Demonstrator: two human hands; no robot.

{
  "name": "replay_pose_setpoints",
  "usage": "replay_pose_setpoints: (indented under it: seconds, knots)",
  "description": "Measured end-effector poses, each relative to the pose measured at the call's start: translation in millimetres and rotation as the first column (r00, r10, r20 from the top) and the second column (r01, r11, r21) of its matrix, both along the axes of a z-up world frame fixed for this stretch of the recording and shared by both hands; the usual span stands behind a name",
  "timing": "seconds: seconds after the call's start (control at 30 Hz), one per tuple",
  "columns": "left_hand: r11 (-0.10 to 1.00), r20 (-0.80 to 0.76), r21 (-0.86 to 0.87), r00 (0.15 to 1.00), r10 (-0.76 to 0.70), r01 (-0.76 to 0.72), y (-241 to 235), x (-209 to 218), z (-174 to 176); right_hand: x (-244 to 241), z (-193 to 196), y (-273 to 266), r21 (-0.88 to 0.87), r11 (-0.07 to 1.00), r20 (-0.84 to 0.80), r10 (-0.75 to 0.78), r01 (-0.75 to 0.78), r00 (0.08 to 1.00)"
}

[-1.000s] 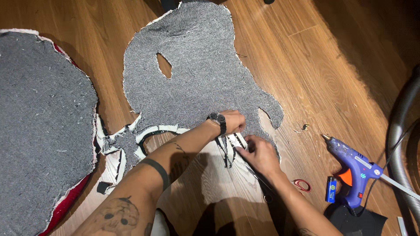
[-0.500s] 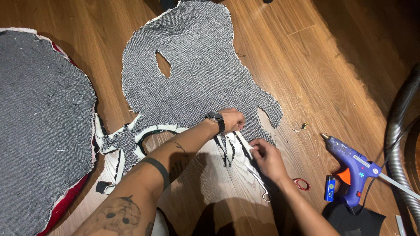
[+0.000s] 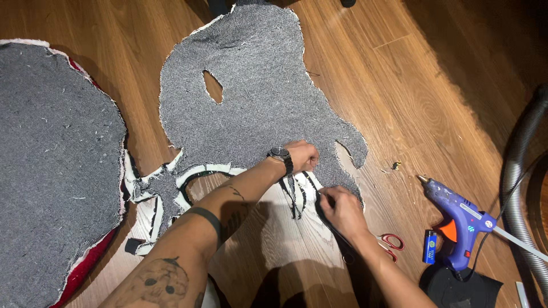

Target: The person is repairing a piece of grey fabric with a yellow and black pattern. They use a hot glue gun to apply adhesive to the edges and press the fabric together, then use scissors to trim excess material.

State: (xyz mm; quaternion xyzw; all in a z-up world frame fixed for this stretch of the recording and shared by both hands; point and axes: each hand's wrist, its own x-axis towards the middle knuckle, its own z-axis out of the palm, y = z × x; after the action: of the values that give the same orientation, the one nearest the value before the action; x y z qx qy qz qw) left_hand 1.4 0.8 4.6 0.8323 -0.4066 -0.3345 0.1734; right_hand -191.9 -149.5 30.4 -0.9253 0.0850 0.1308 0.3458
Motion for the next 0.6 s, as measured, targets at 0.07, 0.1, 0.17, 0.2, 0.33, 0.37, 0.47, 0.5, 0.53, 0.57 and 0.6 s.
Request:
replay_pose_setpoints:
  seconds: [0.07,0.1,0.17,0.2,0.33,0.37,0.47,0.5,0.53,0.57,0.6]
  knots:
    - [1.000,0.000,0.006,1.000,0.005,-0.005,0.7,-1.3,2.3,4.6,13.6,4.8,-0.017,1.000,0.008,-0.008,0.009,1.000]
    - [1.000,0.000,0.012,1.000,0.012,-0.012,1.6,-1.6,3.6,7.2,20.4,7.6,-0.033,0.999,0.015,-0.016,0.016,1.000]
    - [1.000,-0.019,0.005,1.000,0.015,-0.015,4.8,-3.4,7.3,14.6,31.0,15.4,-0.040,0.999,0.023,-0.026,0.027,0.999]
    - [1.000,-0.039,-0.002,0.999,0.018,-0.018,6.5,-4.3,9.0,18.3,36.1,19.4,-0.047,0.998,0.031,-0.035,0.037,0.999]
    - [1.000,-0.057,0.004,0.998,0.022,-0.021,9.0,-6.4,25.1,29.2,4.7,11.7,-0.006,0.996,0.006,-0.089,0.089,0.996]
    - [1.000,-0.058,0.000,0.998,0.007,-0.007,9.4,-6.6,26.3,31.1,3.6,10.7,0.045,0.989,-0.016,-0.140,0.141,0.990]
    - [0.999,-0.057,-0.016,0.998,-0.034,0.034,10.6,-5.4,32.6,34.7,6.0,9.7,0.102,0.973,-0.056,-0.204,0.208,0.977]
    - [0.998,-0.054,-0.026,0.997,-0.062,0.061,11.6,-4.9,35.1,35.5,7.7,10.1,0.110,0.968,-0.072,-0.217,0.224,0.973]
    - [0.998,-0.055,-0.026,0.997,-0.060,0.059,11.4,-7.1,36.9,35.3,5.6,9.8,0.110,0.969,-0.073,-0.215,0.222,0.974]
    - [0.998,-0.041,-0.015,0.998,-0.055,0.054,10.7,-9.2,38.9,35.2,3.7,9.1,0.114,0.968,-0.068,-0.216,0.223,0.974]
    - [0.999,-0.027,-0.005,0.998,-0.050,0.050,9.7,-11.2,41.0,35.2,1.9,8.2,0.119,0.968,-0.063,-0.217,0.223,0.974]
